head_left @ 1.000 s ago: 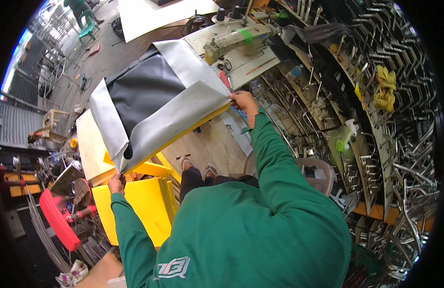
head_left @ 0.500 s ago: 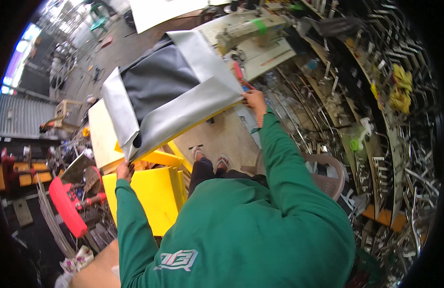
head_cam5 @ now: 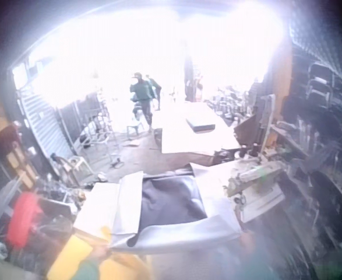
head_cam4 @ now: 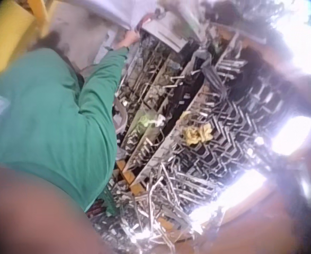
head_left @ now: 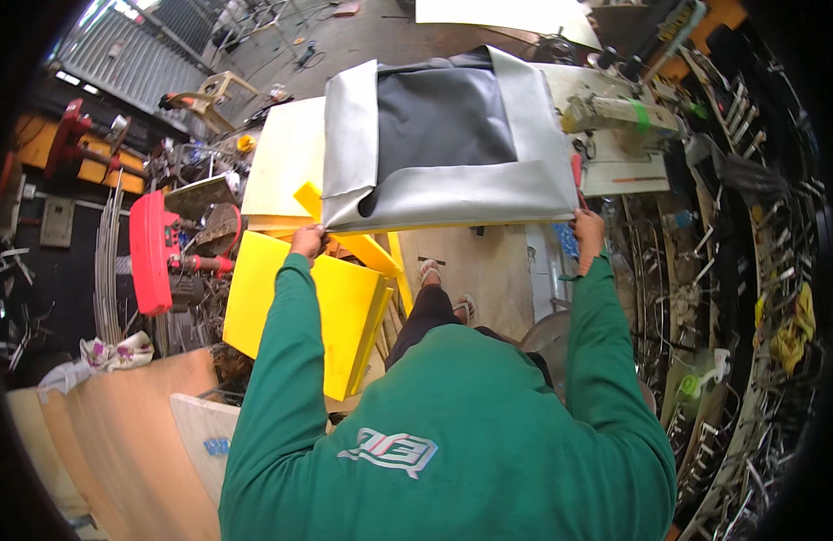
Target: The person aligns and smooths a black vinyl cover over a yellow foam seat cushion, then staples the cover to the foam using a pink stapler. They fold and tuck the vinyl edges, reposition the cushion, and continue stapling along the sides to secure the cover.
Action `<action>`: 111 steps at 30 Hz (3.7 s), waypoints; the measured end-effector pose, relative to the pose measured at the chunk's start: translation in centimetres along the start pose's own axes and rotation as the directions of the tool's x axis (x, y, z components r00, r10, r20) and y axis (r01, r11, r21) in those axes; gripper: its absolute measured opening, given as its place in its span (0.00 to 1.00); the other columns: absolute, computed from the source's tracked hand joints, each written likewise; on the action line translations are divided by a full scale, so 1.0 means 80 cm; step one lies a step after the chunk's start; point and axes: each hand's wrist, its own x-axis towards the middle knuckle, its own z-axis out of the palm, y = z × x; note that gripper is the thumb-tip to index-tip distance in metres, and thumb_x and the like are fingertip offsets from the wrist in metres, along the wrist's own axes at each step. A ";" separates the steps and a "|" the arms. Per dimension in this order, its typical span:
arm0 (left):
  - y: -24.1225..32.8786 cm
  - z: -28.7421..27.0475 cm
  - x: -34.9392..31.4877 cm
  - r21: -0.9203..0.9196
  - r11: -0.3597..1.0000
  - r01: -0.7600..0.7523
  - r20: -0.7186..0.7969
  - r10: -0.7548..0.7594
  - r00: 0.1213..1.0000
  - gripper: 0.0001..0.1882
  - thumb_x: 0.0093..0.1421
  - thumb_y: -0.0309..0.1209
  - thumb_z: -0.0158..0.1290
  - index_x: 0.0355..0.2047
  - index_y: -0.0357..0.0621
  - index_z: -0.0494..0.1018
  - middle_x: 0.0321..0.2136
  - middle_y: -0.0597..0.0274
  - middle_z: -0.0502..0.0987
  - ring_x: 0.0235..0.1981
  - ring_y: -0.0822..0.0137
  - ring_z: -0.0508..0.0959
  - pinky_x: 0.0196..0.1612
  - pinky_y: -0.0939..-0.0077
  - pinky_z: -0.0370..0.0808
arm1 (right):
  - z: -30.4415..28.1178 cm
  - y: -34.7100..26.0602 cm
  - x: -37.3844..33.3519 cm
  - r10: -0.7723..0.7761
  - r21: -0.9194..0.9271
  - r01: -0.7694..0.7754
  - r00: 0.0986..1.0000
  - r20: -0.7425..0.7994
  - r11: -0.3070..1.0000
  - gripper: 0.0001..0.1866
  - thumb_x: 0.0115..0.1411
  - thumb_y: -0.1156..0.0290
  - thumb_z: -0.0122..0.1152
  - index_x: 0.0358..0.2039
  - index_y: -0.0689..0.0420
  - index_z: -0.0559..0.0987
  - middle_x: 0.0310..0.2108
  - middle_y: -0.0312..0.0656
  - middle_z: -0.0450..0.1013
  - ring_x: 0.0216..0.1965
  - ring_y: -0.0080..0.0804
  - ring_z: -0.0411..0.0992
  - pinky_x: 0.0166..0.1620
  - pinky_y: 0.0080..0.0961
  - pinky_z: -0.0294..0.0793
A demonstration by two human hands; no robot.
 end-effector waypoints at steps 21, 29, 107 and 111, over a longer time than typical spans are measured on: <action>-0.008 0.016 -0.015 0.054 0.970 -0.239 -0.163 0.245 0.956 0.15 0.65 0.36 0.67 0.39 0.32 0.84 0.30 0.58 0.85 0.25 0.69 0.81 0.29 0.72 0.77 | -0.021 -0.039 -0.016 0.098 -0.111 -0.089 0.992 0.084 0.990 0.20 0.66 0.56 0.73 0.47 0.61 0.87 0.32 0.39 0.83 0.24 0.27 0.80 0.20 0.26 0.65; 0.000 0.006 0.027 0.354 0.883 -0.307 -0.153 0.379 0.913 0.17 0.63 0.32 0.63 0.46 0.31 0.83 0.39 0.55 0.86 0.37 0.67 0.84 0.42 0.69 0.82 | -0.017 -0.092 -0.036 -0.285 -0.583 0.238 0.959 0.012 0.777 0.22 0.60 0.54 0.74 0.46 0.59 0.87 0.37 0.49 0.86 0.38 0.48 0.86 0.40 0.43 0.82; 0.334 0.135 0.364 0.286 0.667 -0.688 -0.199 0.743 0.638 0.12 0.80 0.36 0.53 0.48 0.39 0.79 0.41 0.66 0.81 0.45 0.70 0.77 0.54 0.74 0.75 | 0.294 -0.299 0.323 -0.600 0.127 0.600 0.799 -0.042 0.790 0.09 0.78 0.74 0.57 0.49 0.60 0.84 0.47 0.40 0.82 0.51 0.27 0.76 0.58 0.24 0.73; 0.338 0.137 0.366 0.358 0.682 -0.638 -0.193 0.722 0.664 0.13 0.80 0.35 0.54 0.48 0.37 0.80 0.40 0.66 0.81 0.44 0.71 0.77 0.53 0.75 0.75 | 0.292 -0.306 0.328 -0.435 0.102 0.425 0.894 0.110 0.900 0.10 0.78 0.73 0.56 0.49 0.62 0.84 0.46 0.42 0.83 0.49 0.29 0.78 0.56 0.25 0.75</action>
